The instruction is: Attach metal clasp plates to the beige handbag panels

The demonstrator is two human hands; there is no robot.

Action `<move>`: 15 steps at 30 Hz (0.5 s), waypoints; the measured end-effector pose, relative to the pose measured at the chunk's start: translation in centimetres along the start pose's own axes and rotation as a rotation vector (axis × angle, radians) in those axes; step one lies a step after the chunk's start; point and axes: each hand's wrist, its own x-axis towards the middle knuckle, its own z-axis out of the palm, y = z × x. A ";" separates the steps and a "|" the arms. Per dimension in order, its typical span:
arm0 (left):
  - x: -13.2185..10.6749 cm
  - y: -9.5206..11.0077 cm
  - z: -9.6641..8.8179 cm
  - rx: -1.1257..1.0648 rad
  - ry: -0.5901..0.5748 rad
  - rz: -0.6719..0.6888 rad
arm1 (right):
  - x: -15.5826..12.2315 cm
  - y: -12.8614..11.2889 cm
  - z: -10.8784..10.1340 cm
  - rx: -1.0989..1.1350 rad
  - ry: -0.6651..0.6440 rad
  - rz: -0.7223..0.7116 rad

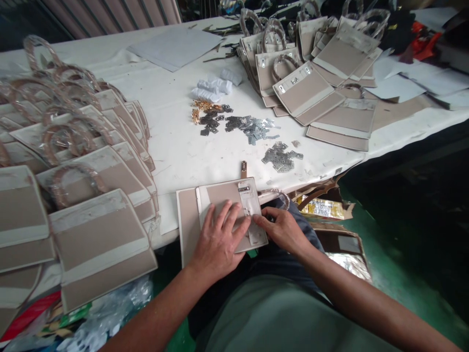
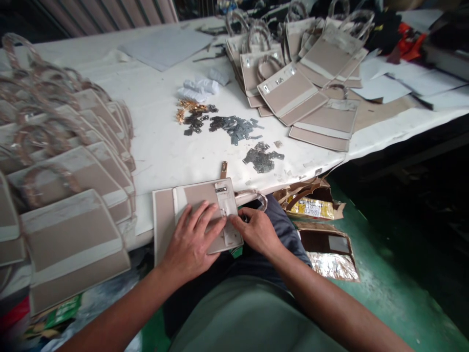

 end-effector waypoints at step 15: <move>0.0 -0.1 0.0 -0.008 -0.015 0.016 | 0.6 0.6 1.0 -0.096 0.097 -0.041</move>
